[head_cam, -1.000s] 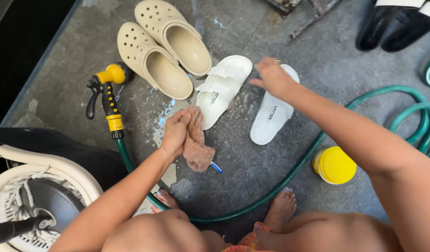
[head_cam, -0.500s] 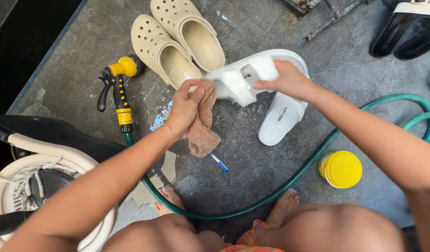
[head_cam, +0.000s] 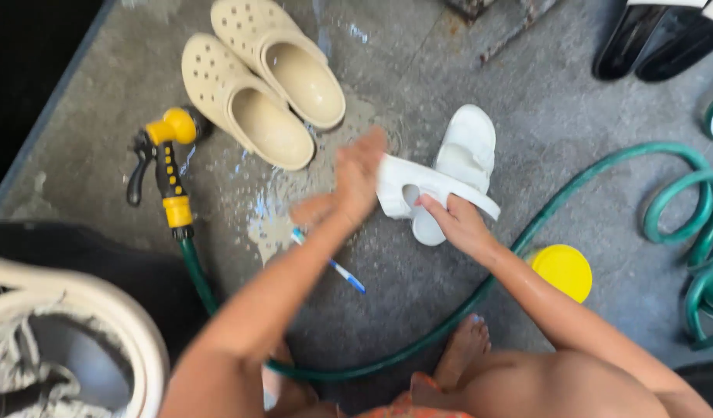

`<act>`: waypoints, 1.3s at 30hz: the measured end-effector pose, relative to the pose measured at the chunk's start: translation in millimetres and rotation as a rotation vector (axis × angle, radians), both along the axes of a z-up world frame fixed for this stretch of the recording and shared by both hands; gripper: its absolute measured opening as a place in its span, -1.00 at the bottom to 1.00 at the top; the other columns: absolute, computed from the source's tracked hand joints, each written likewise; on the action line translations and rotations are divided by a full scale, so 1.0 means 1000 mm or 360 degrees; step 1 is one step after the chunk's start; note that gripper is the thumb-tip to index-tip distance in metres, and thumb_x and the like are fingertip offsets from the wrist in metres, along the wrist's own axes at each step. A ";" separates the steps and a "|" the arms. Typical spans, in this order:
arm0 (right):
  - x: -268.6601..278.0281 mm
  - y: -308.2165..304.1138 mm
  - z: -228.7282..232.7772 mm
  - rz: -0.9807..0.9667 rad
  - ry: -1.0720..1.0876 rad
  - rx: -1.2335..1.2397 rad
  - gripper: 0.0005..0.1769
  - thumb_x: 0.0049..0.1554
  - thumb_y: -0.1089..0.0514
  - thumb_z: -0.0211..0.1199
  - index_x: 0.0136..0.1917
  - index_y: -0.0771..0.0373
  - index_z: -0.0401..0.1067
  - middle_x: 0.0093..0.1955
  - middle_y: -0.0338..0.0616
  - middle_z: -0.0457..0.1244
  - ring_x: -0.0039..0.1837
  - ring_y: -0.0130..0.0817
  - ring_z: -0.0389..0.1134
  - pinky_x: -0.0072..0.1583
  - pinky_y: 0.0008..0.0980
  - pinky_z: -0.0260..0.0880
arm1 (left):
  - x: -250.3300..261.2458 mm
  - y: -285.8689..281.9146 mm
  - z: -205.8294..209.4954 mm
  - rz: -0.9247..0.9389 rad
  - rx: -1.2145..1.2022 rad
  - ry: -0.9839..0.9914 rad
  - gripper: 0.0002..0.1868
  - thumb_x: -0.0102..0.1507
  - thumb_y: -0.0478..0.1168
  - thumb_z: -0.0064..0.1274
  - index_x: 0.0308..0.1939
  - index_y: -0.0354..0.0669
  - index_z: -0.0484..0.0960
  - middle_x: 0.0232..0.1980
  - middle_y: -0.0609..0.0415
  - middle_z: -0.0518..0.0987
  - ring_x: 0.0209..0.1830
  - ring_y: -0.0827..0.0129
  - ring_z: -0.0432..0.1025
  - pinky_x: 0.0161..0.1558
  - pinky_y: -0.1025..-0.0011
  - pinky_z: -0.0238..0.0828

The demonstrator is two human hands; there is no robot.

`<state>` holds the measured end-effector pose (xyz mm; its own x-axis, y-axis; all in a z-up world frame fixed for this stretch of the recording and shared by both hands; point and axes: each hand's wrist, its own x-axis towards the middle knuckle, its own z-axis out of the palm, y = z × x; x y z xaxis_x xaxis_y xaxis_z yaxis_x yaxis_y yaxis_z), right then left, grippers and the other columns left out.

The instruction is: Cleaning multiple pairs of sandals and shoes using a water hose, brush, and detergent.

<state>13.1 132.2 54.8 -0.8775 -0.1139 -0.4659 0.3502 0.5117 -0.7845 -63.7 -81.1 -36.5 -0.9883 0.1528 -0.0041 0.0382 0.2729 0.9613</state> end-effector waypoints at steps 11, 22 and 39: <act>0.000 0.012 -0.005 0.0128 0.0127 -0.0119 -0.69 0.32 0.01 0.08 0.01 0.27 0.51 -0.06 -0.21 0.38 0.02 -0.43 0.37 0.08 -0.37 0.38 | 0.001 -0.039 0.011 0.0012 -0.0126 -0.0322 -0.81 0.43 -0.18 0.10 0.00 -0.11 0.78 0.23 0.01 0.64 0.30 0.11 0.46 0.35 0.25 0.33; 0.006 0.017 -0.014 0.0452 -0.0074 0.0134 -0.62 0.26 0.01 0.12 0.26 0.22 0.45 0.15 -0.06 0.39 0.23 -0.22 0.42 0.26 -0.23 0.38 | -0.007 0.000 0.086 -0.1156 0.0212 0.0678 -0.60 0.27 -0.24 0.11 0.20 -0.01 0.69 0.39 0.08 0.53 0.46 0.16 0.35 0.49 0.19 0.23; 0.002 -0.012 -0.005 0.1168 0.0846 0.0185 -0.48 0.23 0.10 0.21 0.42 0.23 0.25 0.40 0.05 0.18 0.45 -0.05 0.17 0.45 -0.13 0.18 | -0.017 0.007 0.181 -0.1326 -0.0179 0.1009 -0.47 0.20 -0.32 0.04 0.28 -0.22 0.60 0.40 -0.03 0.47 0.40 0.09 0.32 0.38 0.22 0.29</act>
